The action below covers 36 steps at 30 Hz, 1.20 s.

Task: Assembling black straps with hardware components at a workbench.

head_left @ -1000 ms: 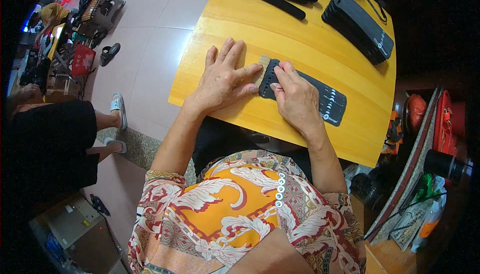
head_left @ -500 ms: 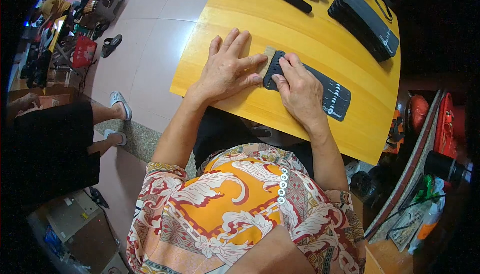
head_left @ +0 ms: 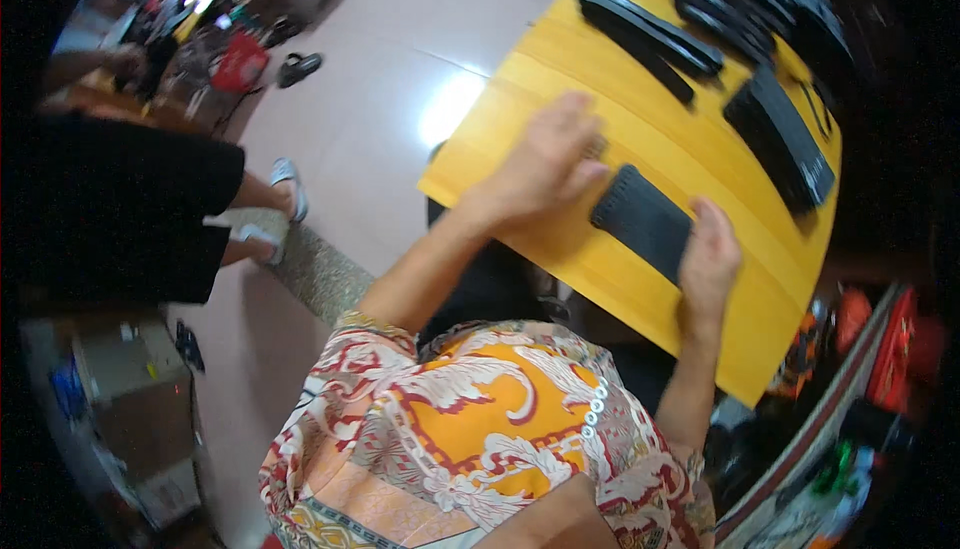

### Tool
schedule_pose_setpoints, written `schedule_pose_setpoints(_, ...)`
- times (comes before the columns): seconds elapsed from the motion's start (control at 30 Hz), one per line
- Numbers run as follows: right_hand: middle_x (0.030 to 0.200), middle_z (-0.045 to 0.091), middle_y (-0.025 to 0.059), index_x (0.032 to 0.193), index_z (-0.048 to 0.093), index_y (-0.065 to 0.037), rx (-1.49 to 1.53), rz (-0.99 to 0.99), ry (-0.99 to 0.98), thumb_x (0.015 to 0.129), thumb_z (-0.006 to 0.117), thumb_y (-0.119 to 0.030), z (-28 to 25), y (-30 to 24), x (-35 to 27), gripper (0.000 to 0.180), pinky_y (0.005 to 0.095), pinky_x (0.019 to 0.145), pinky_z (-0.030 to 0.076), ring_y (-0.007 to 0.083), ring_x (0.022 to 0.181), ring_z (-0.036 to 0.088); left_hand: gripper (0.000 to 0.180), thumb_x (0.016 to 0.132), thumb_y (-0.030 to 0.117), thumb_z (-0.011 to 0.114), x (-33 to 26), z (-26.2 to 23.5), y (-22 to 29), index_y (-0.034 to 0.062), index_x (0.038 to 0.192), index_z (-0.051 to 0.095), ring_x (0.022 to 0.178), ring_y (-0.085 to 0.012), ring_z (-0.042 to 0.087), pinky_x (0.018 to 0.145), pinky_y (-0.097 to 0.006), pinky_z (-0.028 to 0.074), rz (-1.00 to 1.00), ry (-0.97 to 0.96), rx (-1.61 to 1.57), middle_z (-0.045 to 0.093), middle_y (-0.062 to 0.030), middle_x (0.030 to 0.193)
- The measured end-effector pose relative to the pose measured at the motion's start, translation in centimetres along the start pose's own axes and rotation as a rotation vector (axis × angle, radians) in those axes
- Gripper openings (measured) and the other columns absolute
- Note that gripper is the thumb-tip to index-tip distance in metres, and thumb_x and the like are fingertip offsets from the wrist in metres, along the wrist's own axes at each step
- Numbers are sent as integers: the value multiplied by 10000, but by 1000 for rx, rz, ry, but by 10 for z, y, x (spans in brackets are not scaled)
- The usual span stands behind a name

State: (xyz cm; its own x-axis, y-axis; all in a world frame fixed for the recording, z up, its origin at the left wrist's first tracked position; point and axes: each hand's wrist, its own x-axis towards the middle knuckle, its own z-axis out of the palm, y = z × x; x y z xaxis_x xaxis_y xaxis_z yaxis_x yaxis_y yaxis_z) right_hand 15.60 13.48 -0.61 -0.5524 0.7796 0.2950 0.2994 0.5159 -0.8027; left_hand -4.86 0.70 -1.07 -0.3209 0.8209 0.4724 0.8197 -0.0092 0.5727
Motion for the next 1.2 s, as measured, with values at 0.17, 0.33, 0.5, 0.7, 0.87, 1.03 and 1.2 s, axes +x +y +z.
schedule_pose_setpoints(0.17, 945, 596, 191, 1002, 559, 66, -166, 151, 0, 910, 462, -133, -27, 31, -9, 240, 336, 790, 444, 269, 879, 571, 563, 770, 408, 602, 11, 64, 45, 60, 1191, 467, 1258, -410, 283, 983, -558, 260, 221, -144, 3, 347, -232, 1324)
schedule_pose_setpoints(0.33, 946, 580, 209, 998, 560, 46, -292, 54, 43, 897, 462, -122, -19, 28, -18, 219, 375, 773, 441, 353, 873, 546, 617, 758, 521, 545, 3, 80, 55, 125, 1226, 471, 1282, -379, 249, 993, -584, 190, 272, -245, 132, 353, -209, 1329)
schedule_pose_setpoints(0.5, 927, 584, 172, 979, 553, 64, -132, 177, 67, 903, 459, -108, -19, 38, -17, 210, 355, 762, 443, 278, 849, 553, 617, 727, 516, 581, 4, 79, 55, 134, 1203, 488, 1277, -368, 256, 982, -601, 182, 215, -250, 144, 350, -192, 1335)
schedule_pose_setpoints(0.7, 885, 575, 186, 955, 561, 60, -192, 176, 104, 873, 469, -71, -25, 41, -21, 179, 370, 726, 451, 307, 812, 553, 598, 738, 480, 589, 14, 80, 60, 134, 1212, 474, 1279, -371, 258, 983, -594, 187, 186, -342, 36, 336, -198, 1342)
schedule_pose_setpoints(0.87, 764, 552, 162, 880, 581, 5, -189, 95, 27, 779, 519, -20, -24, 31, -12, 121, 395, 614, 450, 337, 719, 552, 620, 746, 457, 586, 26, 66, 66, 155, 1267, 438, 1281, -381, 252, 975, -595, 175, 102, -553, 118, 308, -213, 1361)
schedule_pose_setpoints(1.03, 747, 568, 154, 862, 590, -9, -192, -14, 77, 772, 542, 7, -32, 15, -2, 104, 362, 586, 463, 323, 675, 573, 614, 768, 476, 560, 33, 61, 75, 178, 1289, 431, 1297, -384, 218, 984, -599, 158, 148, -624, 235, 289, -198, 1380)
schedule_pose_setpoints(1.2, 745, 565, 150, 878, 580, 13, -125, -97, 219, 784, 531, 21, -35, 28, -18, 106, 337, 580, 465, 308, 652, 570, 596, 808, 503, 487, 34, 69, 84, 190, 1310, 410, 1315, -371, 190, 1016, -560, 140, 152, -625, 349, 250, -180, 1408)
